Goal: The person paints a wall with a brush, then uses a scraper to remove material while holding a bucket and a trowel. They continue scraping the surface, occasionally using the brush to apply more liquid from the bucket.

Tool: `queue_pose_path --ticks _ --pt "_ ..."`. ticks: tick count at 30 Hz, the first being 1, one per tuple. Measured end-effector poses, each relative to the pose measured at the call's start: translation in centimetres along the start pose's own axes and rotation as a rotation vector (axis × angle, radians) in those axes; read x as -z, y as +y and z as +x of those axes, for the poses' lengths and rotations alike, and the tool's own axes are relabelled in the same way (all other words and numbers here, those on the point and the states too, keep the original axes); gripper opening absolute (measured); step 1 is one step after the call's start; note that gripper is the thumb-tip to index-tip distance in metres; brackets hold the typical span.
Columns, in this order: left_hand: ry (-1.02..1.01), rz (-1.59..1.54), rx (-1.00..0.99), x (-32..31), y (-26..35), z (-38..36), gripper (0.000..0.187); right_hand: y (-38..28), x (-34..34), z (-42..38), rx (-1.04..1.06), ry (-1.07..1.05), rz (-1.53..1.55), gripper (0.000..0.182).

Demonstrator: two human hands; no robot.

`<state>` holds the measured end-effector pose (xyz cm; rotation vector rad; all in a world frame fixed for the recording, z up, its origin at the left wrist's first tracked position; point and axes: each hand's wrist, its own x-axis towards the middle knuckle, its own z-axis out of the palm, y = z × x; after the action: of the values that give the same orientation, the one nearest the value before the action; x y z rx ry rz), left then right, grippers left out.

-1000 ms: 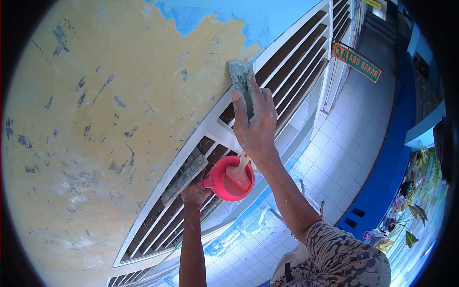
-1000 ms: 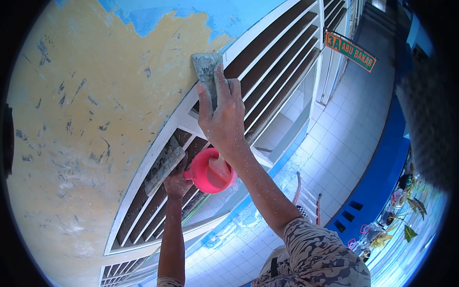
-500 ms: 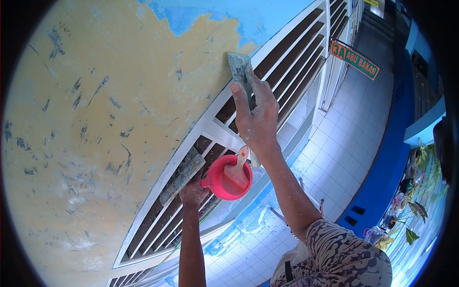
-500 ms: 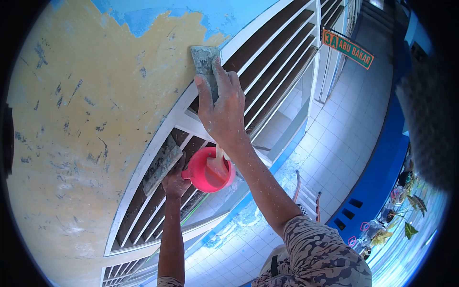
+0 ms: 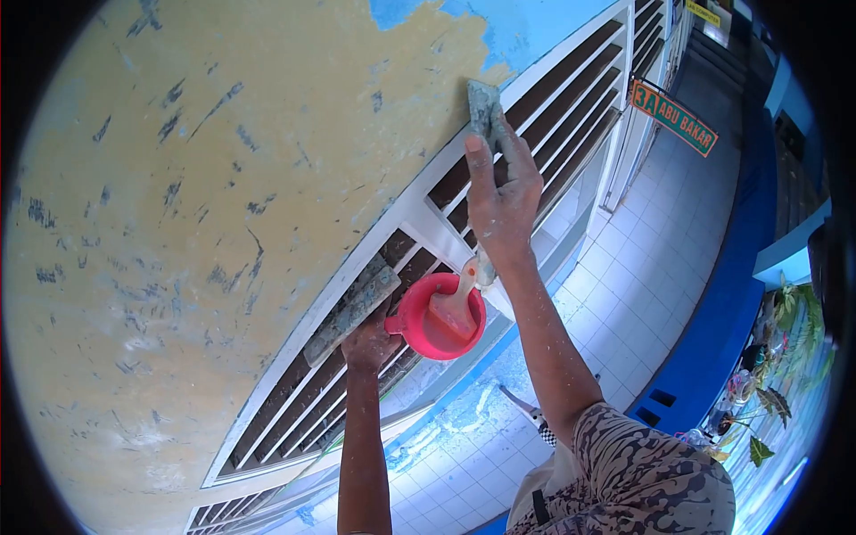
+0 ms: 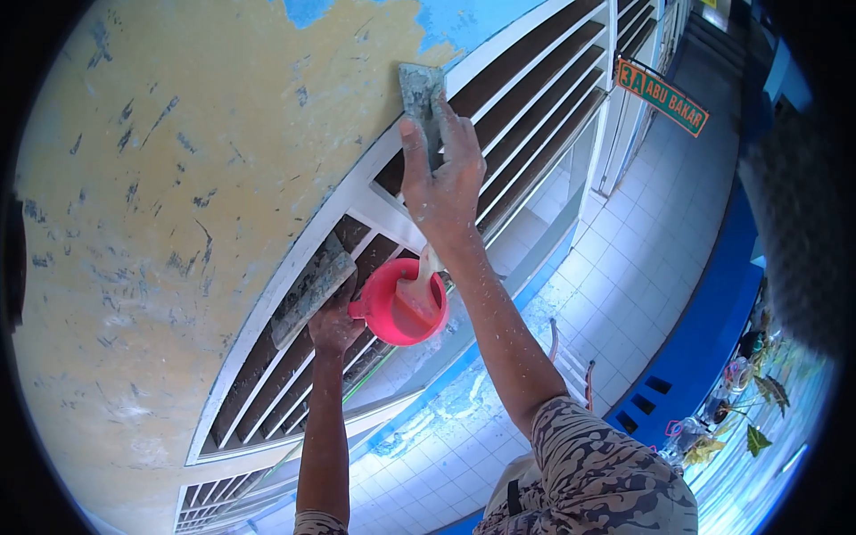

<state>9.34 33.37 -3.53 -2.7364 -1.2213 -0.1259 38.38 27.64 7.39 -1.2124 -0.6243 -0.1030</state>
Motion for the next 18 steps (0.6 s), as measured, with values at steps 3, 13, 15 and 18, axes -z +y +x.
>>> queue_pose_path --ticks 3,13,15,18 --pt "0.031 0.041 -0.035 -0.1 0.0 0.0 0.08 0.3 0.7 0.0 -0.117 0.042 0.242 0.049" --pt "0.009 -0.004 -0.032 -0.5 -0.1 0.0 0.078 0.1 7.3 5.5 -0.274 -0.182 0.196 0.022" --pt "-0.05 -0.018 -0.026 -0.5 -0.3 0.2 0.08 0.0 7.8 6.8 -0.217 -0.246 0.095 0.023" --pt "-0.034 0.049 -0.016 -0.9 -0.5 0.1 0.082 -0.3 7.8 7.5 -0.204 -0.304 -0.054 0.022"
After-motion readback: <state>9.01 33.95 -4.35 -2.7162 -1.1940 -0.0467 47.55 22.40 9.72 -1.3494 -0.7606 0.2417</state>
